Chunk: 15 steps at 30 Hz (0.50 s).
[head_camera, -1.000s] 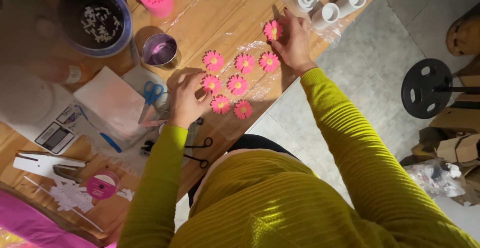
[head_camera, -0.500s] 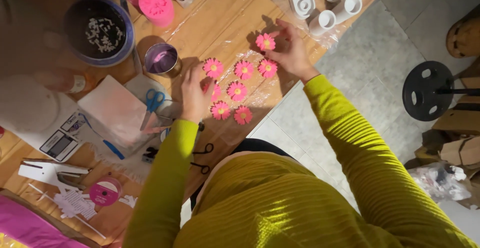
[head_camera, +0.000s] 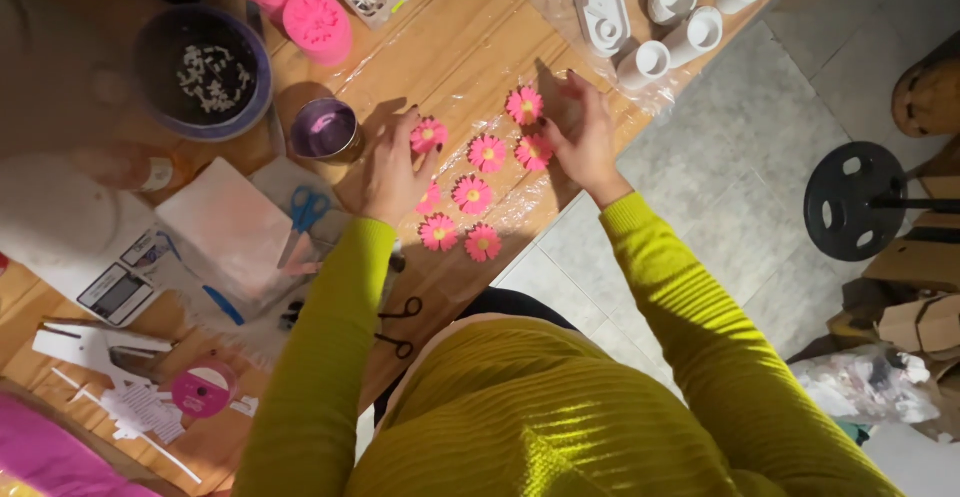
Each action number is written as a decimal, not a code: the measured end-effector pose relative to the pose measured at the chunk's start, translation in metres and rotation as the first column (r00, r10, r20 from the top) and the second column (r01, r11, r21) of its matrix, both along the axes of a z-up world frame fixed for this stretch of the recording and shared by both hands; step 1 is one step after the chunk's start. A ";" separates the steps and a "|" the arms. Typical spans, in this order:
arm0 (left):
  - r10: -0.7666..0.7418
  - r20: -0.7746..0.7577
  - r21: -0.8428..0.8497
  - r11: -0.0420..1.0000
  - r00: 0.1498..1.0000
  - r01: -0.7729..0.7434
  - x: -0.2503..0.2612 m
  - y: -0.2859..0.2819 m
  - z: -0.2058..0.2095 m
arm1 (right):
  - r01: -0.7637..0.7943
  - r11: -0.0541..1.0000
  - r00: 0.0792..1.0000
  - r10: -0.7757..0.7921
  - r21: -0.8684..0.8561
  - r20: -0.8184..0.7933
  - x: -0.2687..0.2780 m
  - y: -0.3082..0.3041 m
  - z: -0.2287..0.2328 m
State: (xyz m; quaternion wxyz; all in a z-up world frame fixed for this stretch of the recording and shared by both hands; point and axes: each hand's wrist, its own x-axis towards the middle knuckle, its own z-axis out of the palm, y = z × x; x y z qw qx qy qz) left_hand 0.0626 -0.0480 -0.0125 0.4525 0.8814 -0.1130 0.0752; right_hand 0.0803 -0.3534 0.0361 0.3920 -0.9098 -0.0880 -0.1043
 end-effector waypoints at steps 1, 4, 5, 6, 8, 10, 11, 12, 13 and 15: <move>0.006 0.002 0.000 1.000 1.000 -0.006 -0.002 -0.004 0.002 | -0.006 1.000 1.000 0.006 0.000 0.002 -0.007 -0.001 0.002; 0.024 0.030 0.035 0.999 0.999 -0.025 -0.005 -0.012 -0.003 | -0.007 0.999 1.000 0.007 0.033 0.003 -0.022 0.004 0.012; 0.051 0.110 0.060 0.996 0.993 -0.058 -0.010 -0.014 -0.013 | -0.021 0.999 1.000 0.020 0.049 0.024 -0.027 0.011 0.016; 0.074 0.190 0.085 0.992 0.979 -0.092 -0.016 -0.015 -0.023 | -0.035 0.997 0.998 0.032 0.065 0.045 -0.033 0.018 0.020; 0.129 0.088 -0.014 0.992 0.988 -0.128 -0.062 -0.011 0.019 | -0.039 0.992 0.999 0.040 0.119 -0.005 -0.052 0.037 0.009; 0.175 0.008 -0.124 0.977 0.984 -0.173 -0.106 -0.005 0.040 | -0.044 0.986 0.998 0.050 0.162 -0.034 -0.061 0.059 0.009; 0.186 0.008 -0.136 0.974 0.982 -0.183 -0.135 -0.001 0.040 | -0.147 0.975 0.988 0.154 0.167 -0.032 -0.068 0.072 0.013; 0.197 0.008 -0.147 0.970 0.980 -0.194 -0.165 0.003 0.040 | -0.248 0.954 0.966 0.256 0.170 -0.030 -0.075 0.086 0.017; 0.228 0.013 -0.144 0.964 0.974 -0.224 -0.190 0.018 0.054 | -0.279 0.944 0.957 0.287 0.174 -0.025 -0.082 0.103 0.012; 0.362 -0.172 -0.050 0.926 0.916 -0.375 -0.244 0.046 0.083 | -0.462 0.861 0.835 0.503 0.214 -0.223 -0.097 0.137 0.002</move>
